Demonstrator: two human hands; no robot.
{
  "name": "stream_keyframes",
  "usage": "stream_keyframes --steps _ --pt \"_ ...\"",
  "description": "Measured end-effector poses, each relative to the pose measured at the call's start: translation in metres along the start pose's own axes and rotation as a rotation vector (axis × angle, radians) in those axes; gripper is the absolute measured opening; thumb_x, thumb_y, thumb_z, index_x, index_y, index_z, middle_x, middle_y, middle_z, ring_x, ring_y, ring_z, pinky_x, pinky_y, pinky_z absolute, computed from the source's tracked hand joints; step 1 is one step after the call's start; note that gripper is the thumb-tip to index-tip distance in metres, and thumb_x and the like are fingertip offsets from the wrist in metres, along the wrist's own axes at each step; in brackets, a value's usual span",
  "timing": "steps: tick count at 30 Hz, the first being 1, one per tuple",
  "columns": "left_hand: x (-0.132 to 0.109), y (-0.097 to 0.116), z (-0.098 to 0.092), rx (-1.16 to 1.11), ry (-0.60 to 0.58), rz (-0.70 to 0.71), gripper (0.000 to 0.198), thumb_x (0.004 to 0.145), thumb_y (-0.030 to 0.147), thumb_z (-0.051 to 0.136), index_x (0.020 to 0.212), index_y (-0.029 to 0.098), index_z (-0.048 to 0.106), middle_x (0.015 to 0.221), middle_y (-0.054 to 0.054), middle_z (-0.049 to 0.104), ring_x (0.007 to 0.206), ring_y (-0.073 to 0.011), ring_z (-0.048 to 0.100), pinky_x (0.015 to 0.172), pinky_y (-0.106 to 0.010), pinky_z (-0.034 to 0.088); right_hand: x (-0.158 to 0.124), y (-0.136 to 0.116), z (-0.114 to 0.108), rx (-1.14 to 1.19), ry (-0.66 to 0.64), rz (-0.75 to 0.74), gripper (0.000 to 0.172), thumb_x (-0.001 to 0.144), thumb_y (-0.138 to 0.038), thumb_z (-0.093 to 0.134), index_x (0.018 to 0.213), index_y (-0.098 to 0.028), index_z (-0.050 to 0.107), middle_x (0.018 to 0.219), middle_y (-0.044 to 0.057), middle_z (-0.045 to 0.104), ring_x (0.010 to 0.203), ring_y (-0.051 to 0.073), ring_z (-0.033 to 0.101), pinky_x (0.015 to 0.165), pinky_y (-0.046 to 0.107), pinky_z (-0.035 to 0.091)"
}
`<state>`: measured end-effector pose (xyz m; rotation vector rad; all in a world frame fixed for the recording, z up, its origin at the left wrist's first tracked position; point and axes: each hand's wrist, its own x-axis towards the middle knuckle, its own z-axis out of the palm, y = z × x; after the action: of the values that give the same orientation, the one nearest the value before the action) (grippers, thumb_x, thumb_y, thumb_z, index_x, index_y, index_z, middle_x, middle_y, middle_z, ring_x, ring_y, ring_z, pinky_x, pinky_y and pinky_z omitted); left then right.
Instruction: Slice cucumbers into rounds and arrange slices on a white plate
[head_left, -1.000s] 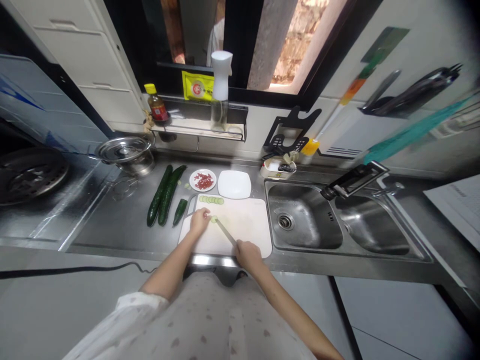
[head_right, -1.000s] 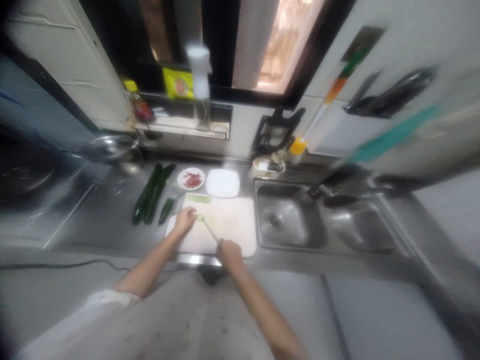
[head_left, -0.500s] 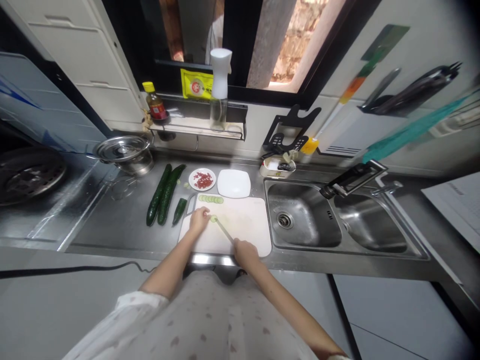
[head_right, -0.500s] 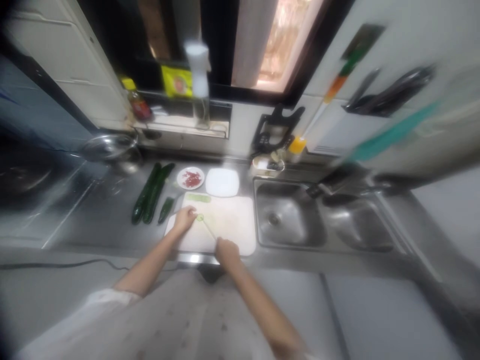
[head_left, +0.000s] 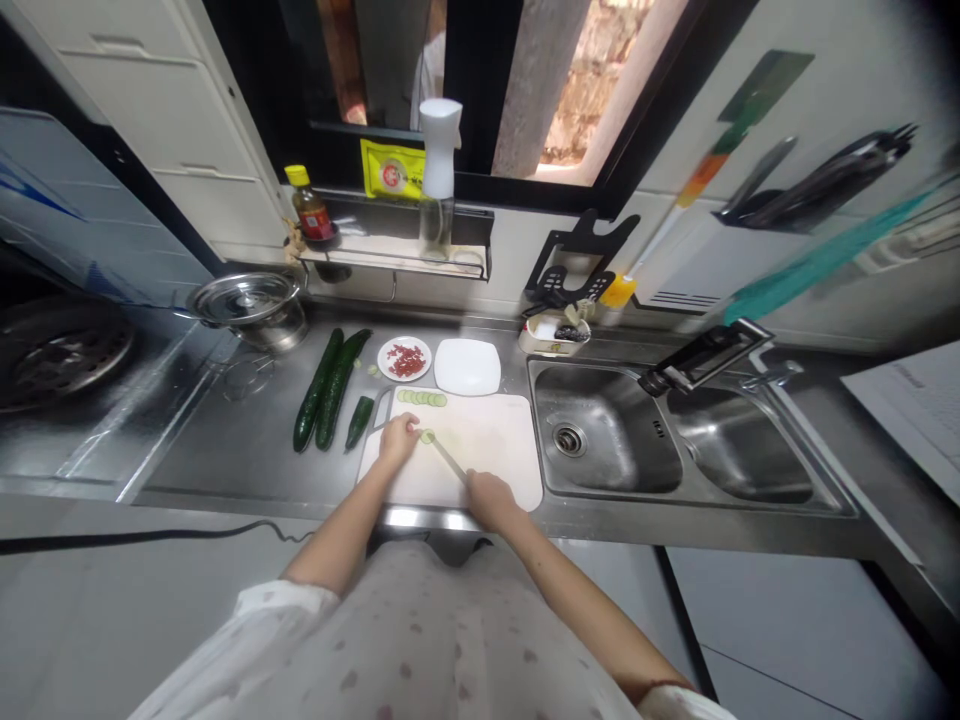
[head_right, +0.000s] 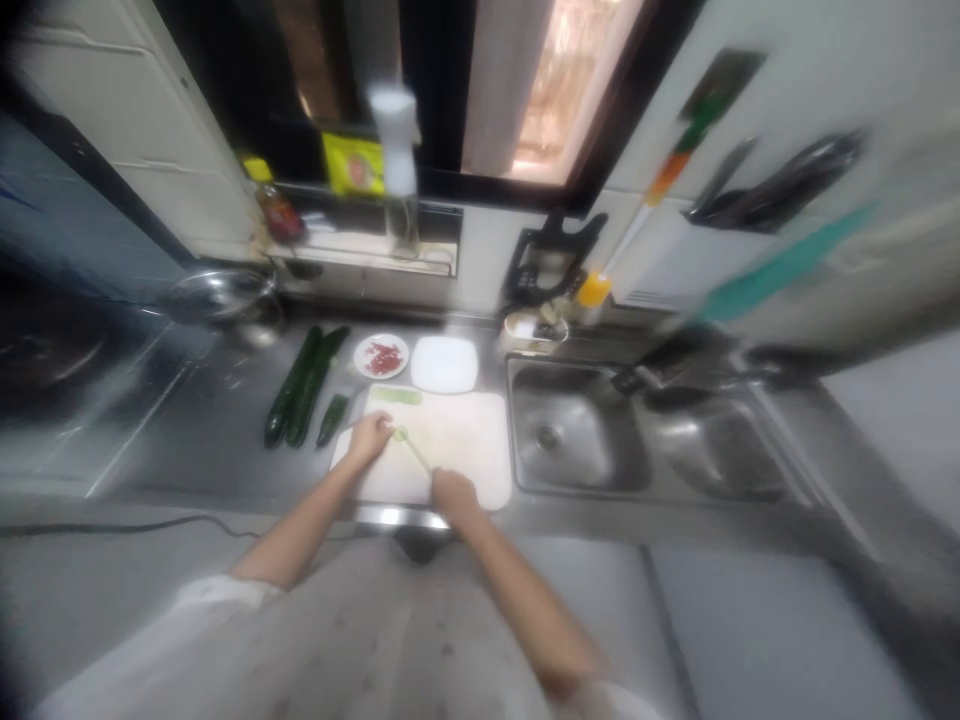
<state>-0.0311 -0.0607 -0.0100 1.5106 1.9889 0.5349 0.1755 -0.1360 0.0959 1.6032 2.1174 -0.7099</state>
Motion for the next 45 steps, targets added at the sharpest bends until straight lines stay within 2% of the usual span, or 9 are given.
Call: stream_keyframes --steps 15,28,38,45 --pt "0.000 0.006 -0.005 -0.001 -0.018 -0.026 0.022 0.075 0.019 0.068 0.097 0.019 0.067 0.084 -0.002 0.067 0.082 -0.0161 0.061 0.077 -0.024 0.043 0.007 -0.007 -0.003 -0.011 0.012 0.018 0.029 0.091 -0.008 0.036 0.109 -0.013 0.059 0.105 0.016 0.067 0.099 0.023 0.064 0.075 0.030 0.047" --pt "0.002 0.004 -0.005 0.002 -0.025 -0.018 0.023 0.074 0.019 0.067 0.097 0.020 0.067 0.085 -0.003 0.067 0.084 -0.0171 0.061 0.078 -0.025 0.044 0.001 0.004 0.013 0.016 0.038 0.017 0.028 0.089 -0.010 0.040 0.109 -0.012 0.059 0.101 0.016 0.068 0.098 0.023 0.065 0.075 0.029 0.046" --pt "0.001 0.005 -0.005 0.014 -0.030 -0.030 0.023 0.075 0.021 0.067 0.098 0.020 0.067 0.085 -0.002 0.067 0.084 -0.0166 0.061 0.077 -0.024 0.043 0.008 -0.008 0.001 0.003 0.024 0.006 0.027 0.089 -0.008 0.040 0.109 -0.013 0.059 0.103 0.016 0.067 0.098 0.022 0.064 0.076 0.029 0.046" --pt "0.002 0.005 -0.006 0.026 -0.028 -0.021 0.022 0.075 0.020 0.067 0.097 0.020 0.067 0.085 -0.003 0.067 0.084 -0.0167 0.061 0.078 -0.024 0.042 0.006 -0.006 0.002 -0.011 0.027 -0.004 0.028 0.088 -0.009 0.042 0.109 -0.012 0.059 0.102 0.016 0.067 0.099 0.024 0.064 0.076 0.030 0.047"
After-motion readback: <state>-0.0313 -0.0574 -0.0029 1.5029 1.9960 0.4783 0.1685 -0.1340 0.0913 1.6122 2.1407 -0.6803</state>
